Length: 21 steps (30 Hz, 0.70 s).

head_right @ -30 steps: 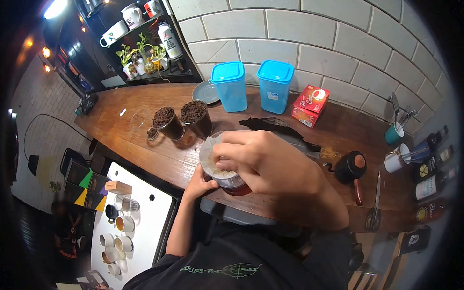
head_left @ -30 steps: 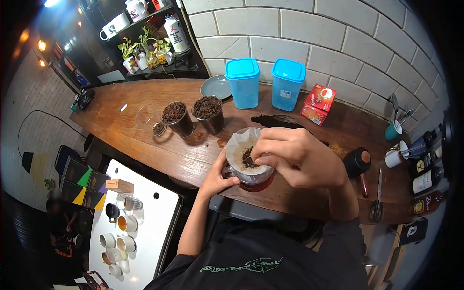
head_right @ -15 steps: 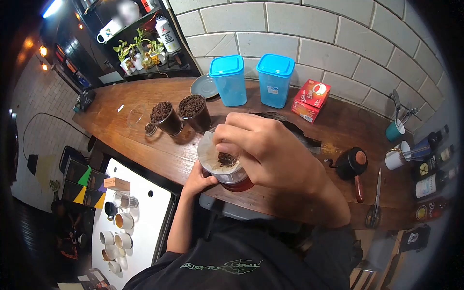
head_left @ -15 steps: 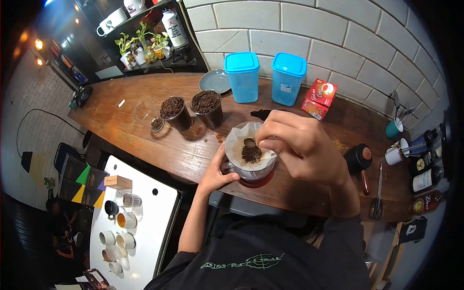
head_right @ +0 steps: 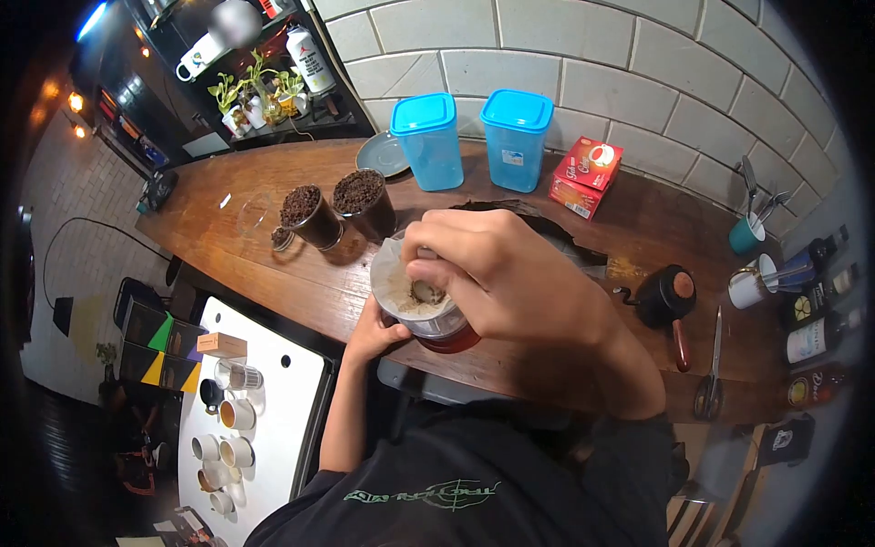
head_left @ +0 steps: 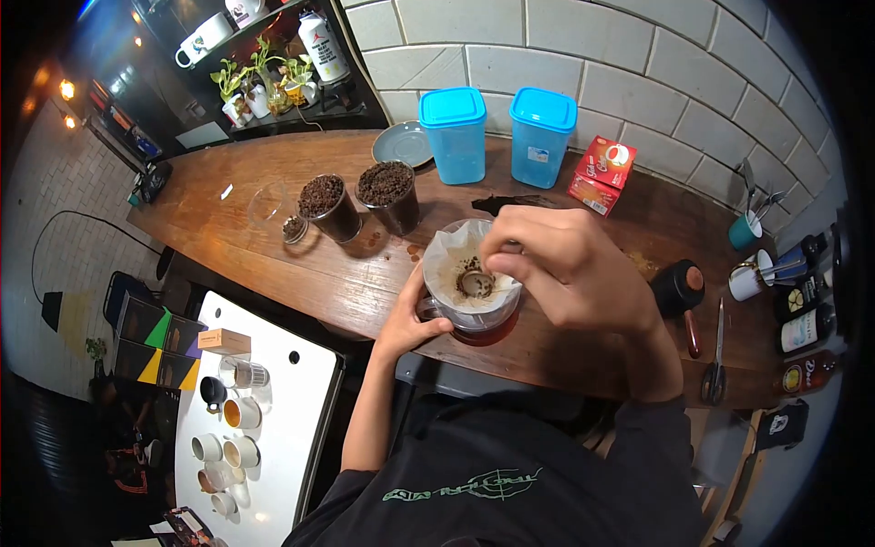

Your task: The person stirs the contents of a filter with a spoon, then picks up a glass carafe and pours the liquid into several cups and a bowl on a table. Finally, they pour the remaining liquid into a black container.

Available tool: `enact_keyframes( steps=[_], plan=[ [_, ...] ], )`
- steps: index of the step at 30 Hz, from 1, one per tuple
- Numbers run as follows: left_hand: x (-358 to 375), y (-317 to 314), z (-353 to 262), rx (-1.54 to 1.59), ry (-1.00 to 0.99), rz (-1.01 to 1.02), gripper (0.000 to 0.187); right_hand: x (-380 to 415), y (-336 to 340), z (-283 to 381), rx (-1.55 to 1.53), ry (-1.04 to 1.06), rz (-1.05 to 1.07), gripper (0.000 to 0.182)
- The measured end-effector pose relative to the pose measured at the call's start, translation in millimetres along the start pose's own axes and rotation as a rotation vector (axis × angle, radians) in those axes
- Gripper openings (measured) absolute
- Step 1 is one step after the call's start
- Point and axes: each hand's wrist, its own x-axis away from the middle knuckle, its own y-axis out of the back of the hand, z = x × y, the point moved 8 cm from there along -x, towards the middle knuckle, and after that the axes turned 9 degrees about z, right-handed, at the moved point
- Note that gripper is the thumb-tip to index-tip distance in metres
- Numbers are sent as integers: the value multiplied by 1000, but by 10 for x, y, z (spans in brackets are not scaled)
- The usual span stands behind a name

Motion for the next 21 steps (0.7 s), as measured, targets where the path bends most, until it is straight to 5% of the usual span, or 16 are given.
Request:
enact_keyframes(
  steps=[21],
  plan=[
    [-19, -29, -136, -45, -36, 1, 111, -42, 16, -9, 21, -33, -75, 8]
  ],
)
